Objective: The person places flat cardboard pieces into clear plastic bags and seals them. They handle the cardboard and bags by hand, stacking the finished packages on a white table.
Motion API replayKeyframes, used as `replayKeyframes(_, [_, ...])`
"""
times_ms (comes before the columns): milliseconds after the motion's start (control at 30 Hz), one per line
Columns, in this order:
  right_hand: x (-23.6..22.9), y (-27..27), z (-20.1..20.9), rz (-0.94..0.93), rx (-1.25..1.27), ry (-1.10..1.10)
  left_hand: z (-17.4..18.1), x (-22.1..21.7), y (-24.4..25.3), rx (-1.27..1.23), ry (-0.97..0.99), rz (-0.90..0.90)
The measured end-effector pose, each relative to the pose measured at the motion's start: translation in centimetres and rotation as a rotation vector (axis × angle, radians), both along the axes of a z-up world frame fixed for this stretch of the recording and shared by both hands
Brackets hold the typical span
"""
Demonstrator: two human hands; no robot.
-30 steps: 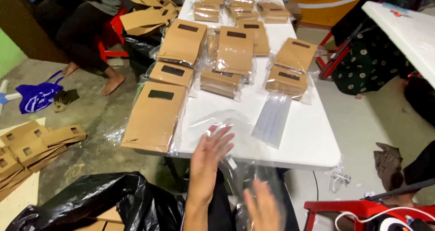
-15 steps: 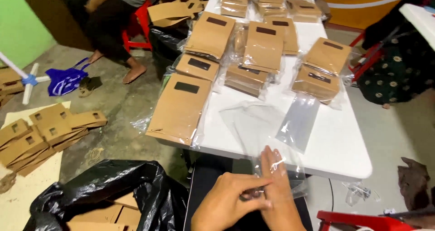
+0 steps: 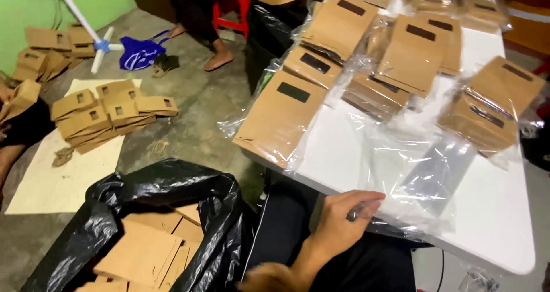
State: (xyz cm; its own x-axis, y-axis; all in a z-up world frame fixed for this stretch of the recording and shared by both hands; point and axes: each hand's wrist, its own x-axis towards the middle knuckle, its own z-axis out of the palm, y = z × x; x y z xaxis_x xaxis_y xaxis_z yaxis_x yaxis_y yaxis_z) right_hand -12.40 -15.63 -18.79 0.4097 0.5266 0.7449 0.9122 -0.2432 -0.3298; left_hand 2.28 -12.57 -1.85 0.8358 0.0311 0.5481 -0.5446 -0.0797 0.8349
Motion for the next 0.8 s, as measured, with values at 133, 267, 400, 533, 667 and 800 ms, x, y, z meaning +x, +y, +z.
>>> replayKeyframes(133, [3.7,11.8,7.7,0.291,-0.273,0.121,-1.9,0.3,-1.5,-0.133,-0.167,0.122])
replayKeyframes(267, [3.8,22.1,9.3,0.399,-0.974,0.276,-3.3,0.7,-1.9,-0.157,-0.260,0.171])
replayKeyframes(400, [4.2,25.5,6.9,0.382,-1.180,0.362,-4.0,0.7,0.5,-0.213,-0.192,0.031])
replayKeyframes(533, [5.1,24.3,5.2,0.388,-1.327,0.562,-5.6,0.2,1.0,-0.158,-0.188,-0.020])
replayKeyframes(667, [6.0,24.4,3.5,0.439,-1.266,0.623,-5.7,0.0,1.1,-0.170,-0.157,-0.026])
replayKeyframes(800, [5.3,24.3,4.4,0.434,-1.228,0.835,-7.1,0.6,0.2,-0.117,-0.170,0.089])
